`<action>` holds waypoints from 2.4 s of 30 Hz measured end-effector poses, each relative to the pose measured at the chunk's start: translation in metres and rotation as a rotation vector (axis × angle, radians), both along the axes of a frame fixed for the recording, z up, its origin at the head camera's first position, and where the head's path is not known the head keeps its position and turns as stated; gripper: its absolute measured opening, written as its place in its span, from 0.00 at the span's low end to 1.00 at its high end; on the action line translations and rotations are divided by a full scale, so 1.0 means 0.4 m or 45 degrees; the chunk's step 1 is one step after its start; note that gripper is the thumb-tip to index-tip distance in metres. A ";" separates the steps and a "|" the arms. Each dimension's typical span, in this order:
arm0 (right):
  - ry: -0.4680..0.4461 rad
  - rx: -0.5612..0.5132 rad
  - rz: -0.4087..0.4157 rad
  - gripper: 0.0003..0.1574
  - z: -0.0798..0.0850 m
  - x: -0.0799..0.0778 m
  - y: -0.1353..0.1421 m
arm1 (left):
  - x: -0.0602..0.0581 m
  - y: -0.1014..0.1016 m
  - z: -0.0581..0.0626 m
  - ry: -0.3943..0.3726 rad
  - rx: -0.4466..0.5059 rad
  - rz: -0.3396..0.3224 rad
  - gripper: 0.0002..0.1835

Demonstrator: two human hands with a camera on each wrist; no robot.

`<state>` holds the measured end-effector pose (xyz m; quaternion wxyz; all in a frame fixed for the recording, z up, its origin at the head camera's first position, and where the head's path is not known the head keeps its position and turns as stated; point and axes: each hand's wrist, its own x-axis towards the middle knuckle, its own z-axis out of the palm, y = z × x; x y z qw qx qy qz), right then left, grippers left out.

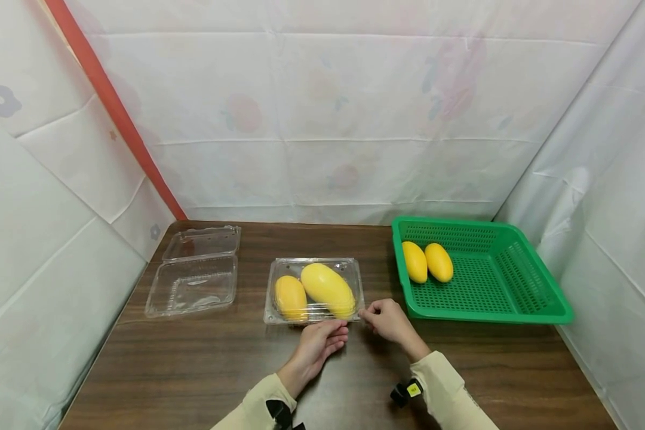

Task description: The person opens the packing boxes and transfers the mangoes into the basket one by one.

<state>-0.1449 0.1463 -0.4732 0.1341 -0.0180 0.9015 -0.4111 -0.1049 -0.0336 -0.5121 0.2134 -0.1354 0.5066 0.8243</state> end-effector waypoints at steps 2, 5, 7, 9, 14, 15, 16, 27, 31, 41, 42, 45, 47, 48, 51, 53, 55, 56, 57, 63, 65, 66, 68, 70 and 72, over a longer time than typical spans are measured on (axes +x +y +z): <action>-0.004 -0.009 0.012 0.20 0.003 0.001 -0.001 | -0.002 0.007 -0.001 -0.006 0.004 0.008 0.19; -0.009 -0.018 0.032 0.19 0.005 0.001 -0.002 | -0.005 0.019 -0.001 -0.007 0.012 0.012 0.18; -0.004 -0.019 0.049 0.19 0.006 -0.001 -0.003 | -0.006 0.026 0.002 0.003 0.020 0.013 0.17; 0.008 -0.019 0.069 0.18 0.008 -0.003 -0.003 | -0.007 0.034 0.003 0.012 0.025 0.011 0.15; 0.038 -0.009 0.096 0.16 0.009 -0.004 -0.005 | -0.006 0.050 0.001 0.005 0.016 0.033 0.14; 0.044 -0.001 0.091 0.16 0.008 -0.004 -0.006 | -0.006 0.053 0.000 0.002 0.003 0.044 0.14; 0.054 0.008 0.084 0.16 0.008 -0.003 -0.007 | -0.005 0.057 0.000 0.004 -0.013 0.060 0.15; 0.151 0.015 -0.082 0.16 0.007 -0.002 -0.027 | 0.001 0.100 0.020 0.052 -0.225 0.307 0.12; 0.144 0.007 -0.129 0.17 0.008 -0.005 -0.034 | -0.001 0.107 0.025 0.052 -0.238 0.364 0.12; 0.055 -0.037 -0.156 0.17 0.000 -0.007 -0.037 | 0.006 0.098 0.024 0.059 -0.253 0.325 0.11; 0.052 -0.035 -0.139 0.17 -0.002 -0.008 -0.036 | 0.006 0.096 0.023 0.059 -0.262 0.312 0.11; 0.044 -0.015 -0.085 0.18 -0.007 -0.008 -0.032 | 0.007 0.094 0.017 0.054 -0.238 0.270 0.11; 0.040 -0.014 -0.054 0.19 -0.009 -0.008 -0.030 | 0.008 0.094 0.011 0.049 -0.195 0.242 0.12; 0.039 -0.014 -0.040 0.19 -0.010 -0.008 -0.030 | 0.009 0.095 0.008 0.043 -0.168 0.233 0.12; 0.035 -0.028 -0.007 0.19 -0.011 -0.006 -0.031 | 0.010 0.098 0.000 0.025 -0.120 0.231 0.11; 0.040 -0.044 -0.006 0.19 -0.010 -0.002 -0.033 | 0.009 0.100 -0.004 0.013 -0.116 0.244 0.10; 0.035 -0.060 -0.018 0.19 -0.010 0.001 -0.034 | 0.008 0.103 -0.007 -0.001 -0.123 0.256 0.07; 0.031 -0.067 -0.028 0.19 -0.010 0.001 -0.035 | 0.008 0.104 -0.008 -0.006 -0.125 0.263 0.05; 0.029 -0.073 -0.038 0.19 -0.010 0.002 -0.036 | 0.007 0.104 -0.007 -0.012 -0.130 0.269 0.05; 0.005 -0.126 -0.090 0.18 -0.007 0.008 -0.048 | 0.017 0.110 0.035 -0.035 -0.127 0.354 0.05; -0.014 -0.153 -0.114 0.18 -0.001 0.009 -0.050 | 0.016 0.117 0.030 -0.043 -0.110 0.398 0.06; -0.027 -0.167 -0.126 0.18 0.001 0.009 -0.051 | 0.013 0.121 0.021 -0.050 -0.110 0.418 0.06; -0.051 -0.200 -0.151 0.19 0.006 0.010 -0.053 | 0.010 0.128 0.015 -0.052 -0.110 0.458 0.07; -0.065 -0.233 -0.166 0.19 0.008 0.011 -0.054 | 0.010 0.133 0.017 -0.035 -0.119 0.502 0.07; -0.070 -0.269 -0.176 0.19 0.009 0.011 -0.056 | 0.008 0.138 0.020 -0.024 -0.127 0.536 0.07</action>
